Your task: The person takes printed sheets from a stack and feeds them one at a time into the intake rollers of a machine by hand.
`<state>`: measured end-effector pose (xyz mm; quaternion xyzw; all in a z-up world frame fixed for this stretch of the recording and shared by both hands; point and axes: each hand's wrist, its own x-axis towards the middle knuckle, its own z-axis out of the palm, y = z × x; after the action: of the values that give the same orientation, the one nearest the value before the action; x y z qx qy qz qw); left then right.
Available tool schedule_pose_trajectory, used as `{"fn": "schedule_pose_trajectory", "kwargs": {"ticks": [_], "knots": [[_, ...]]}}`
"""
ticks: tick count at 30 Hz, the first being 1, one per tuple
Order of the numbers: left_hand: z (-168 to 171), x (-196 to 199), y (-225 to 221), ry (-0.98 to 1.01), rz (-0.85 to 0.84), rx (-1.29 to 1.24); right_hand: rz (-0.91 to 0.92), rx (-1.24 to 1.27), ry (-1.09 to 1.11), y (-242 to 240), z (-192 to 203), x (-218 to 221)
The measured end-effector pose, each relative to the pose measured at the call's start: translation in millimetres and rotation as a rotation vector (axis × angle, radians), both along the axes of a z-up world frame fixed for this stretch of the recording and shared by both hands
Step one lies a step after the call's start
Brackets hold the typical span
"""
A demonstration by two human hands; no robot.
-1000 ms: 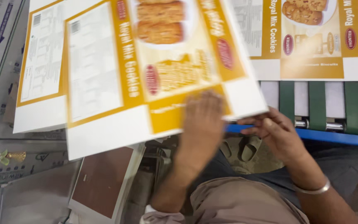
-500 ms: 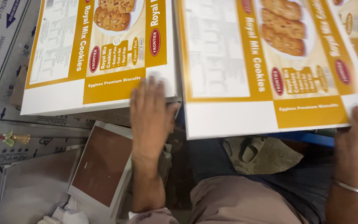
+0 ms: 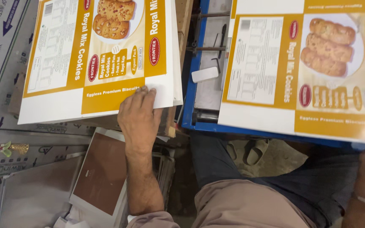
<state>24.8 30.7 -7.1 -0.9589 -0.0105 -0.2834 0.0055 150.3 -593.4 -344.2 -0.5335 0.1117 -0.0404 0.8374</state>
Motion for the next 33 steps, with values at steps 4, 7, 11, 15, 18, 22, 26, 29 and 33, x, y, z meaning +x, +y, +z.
{"fn": "schedule_pose_trajectory", "kwargs": {"ticks": [4, 7, 11, 15, 18, 22, 26, 29, 33], "knots": [[0.6, -1.2, -0.5, -0.016, -0.003, -0.034, -0.02, -0.029, 0.028, -4.2, -2.2, -45.9], [-1.0, -1.2, -1.0, -0.021, 0.008, -0.04, -0.045, -0.042, 0.064, -11.3, -2.3, -94.8], [1.2, -2.1, -1.8, -0.014, 0.02, -0.048, -0.124, 0.005, 0.146, -13.8, -3.2, -131.1], [4.7, -1.3, -2.7, -0.005, 0.024, -0.061, -0.167, -0.069, 0.163, -12.9, 0.9, -119.7], [5.1, -1.3, -2.9, -0.012, 0.025, -0.066, -0.143, -0.041, 0.118, -3.6, 12.1, -97.5], [3.8, -0.3, -1.5, -0.019, 0.029, -0.064, -0.172, 0.035, 0.07, 12.6, 26.8, -44.9], [3.6, -0.1, -1.5, -0.007, 0.049, -0.059, -0.186, 0.08, -0.024, 30.1, 36.4, -23.6], [4.3, 0.3, -0.2, -0.008, 0.038, -0.051, -0.208, -0.024, -0.017, 47.1, 40.1, -21.2], [6.4, -0.2, 0.5, 0.011, 0.037, -0.044, -0.103, -0.015, 0.097, 50.9, 44.5, -31.8]]}}
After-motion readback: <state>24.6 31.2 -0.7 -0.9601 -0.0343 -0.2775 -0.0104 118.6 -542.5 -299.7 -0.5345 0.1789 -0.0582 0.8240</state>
